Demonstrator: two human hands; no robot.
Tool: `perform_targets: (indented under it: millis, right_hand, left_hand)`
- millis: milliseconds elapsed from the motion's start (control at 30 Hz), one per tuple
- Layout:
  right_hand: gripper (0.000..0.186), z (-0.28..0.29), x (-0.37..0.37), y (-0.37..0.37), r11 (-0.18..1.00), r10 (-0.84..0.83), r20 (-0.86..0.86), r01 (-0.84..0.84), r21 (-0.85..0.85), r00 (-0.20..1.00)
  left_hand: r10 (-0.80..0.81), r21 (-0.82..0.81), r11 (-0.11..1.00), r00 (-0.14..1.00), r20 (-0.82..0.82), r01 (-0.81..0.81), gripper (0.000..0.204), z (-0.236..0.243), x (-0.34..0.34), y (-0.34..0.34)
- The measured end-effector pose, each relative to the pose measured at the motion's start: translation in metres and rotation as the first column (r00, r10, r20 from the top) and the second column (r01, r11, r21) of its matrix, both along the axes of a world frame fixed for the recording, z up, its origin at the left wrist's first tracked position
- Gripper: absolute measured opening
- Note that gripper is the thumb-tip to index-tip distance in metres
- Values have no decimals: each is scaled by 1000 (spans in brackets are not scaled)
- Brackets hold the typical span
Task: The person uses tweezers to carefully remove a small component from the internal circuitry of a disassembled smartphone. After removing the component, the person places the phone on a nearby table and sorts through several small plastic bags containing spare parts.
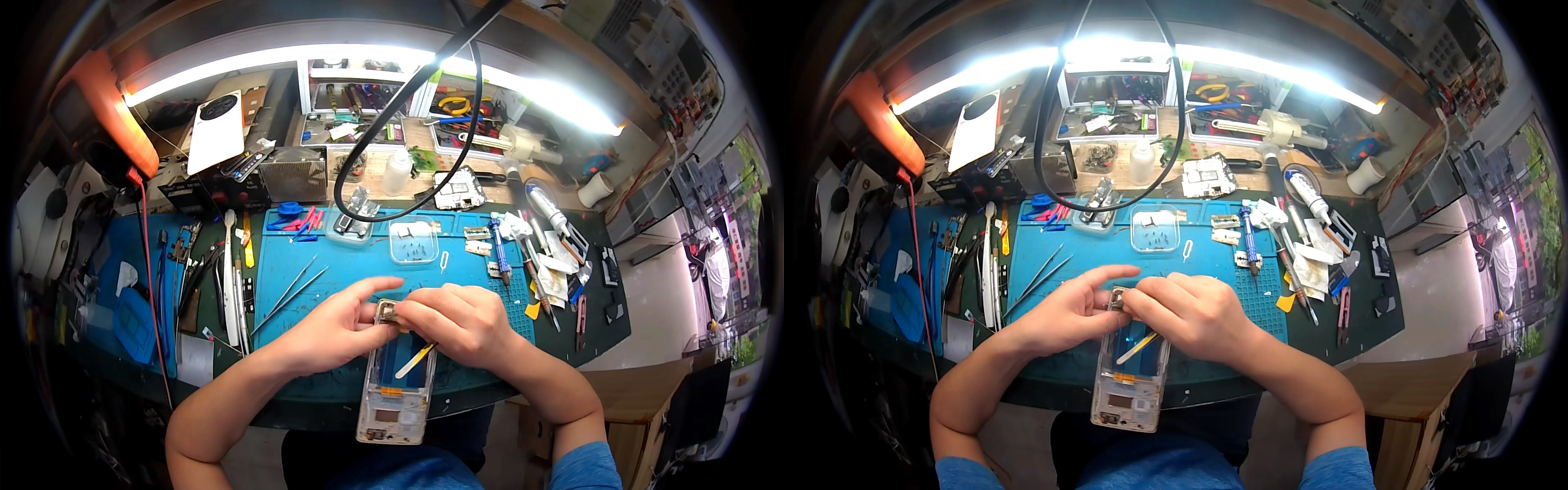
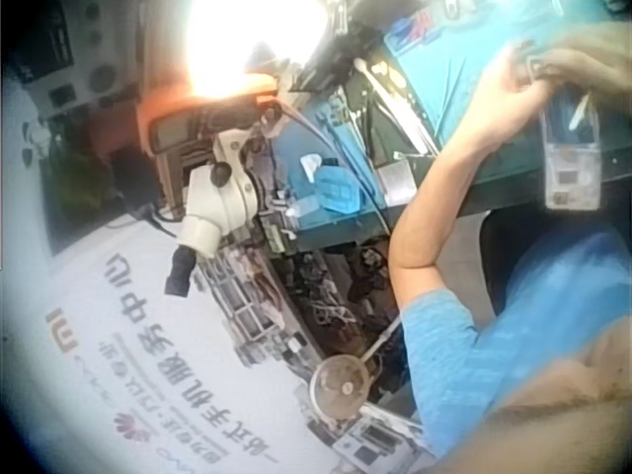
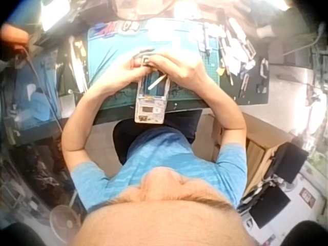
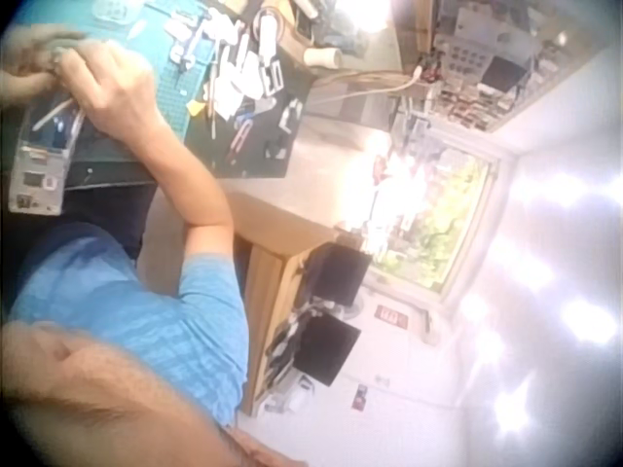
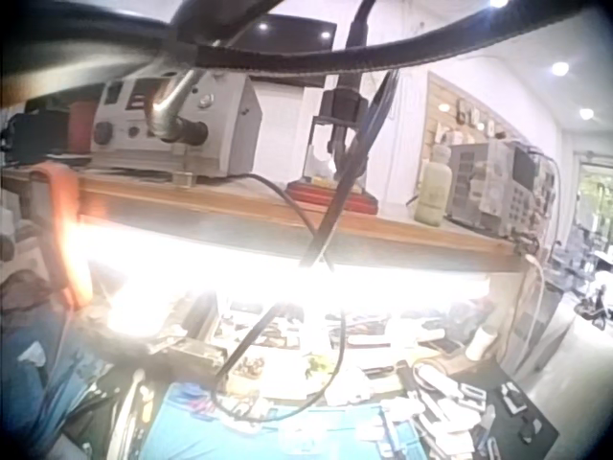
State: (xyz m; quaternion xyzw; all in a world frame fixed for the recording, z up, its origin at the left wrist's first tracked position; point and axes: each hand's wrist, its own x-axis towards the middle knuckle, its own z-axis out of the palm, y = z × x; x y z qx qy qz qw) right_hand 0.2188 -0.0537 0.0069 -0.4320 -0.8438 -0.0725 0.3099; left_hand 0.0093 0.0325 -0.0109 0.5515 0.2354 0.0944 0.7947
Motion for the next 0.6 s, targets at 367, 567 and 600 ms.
perform_targets:
  millis: [367, 567, 600]
  right_hand:
    - [22, 2, 2, 5, 922, -174, -378, 15, -388, 909]
    - [23, -5, 4, -2, 821, -333, -476, 2, -571, 814]
    - [23, -6, 6, -2, 813, -336, -494, -18, -582, 802]
  left_hand:
    - [138, 534, 845, 981, -138, -43, 27, 10, 1, -3]
    - [175, 680, 730, 980, -95, -64, 22, 11, 3, -5]
    - [188, 734, 677, 977, -103, -53, 21, 11, 4, -7]
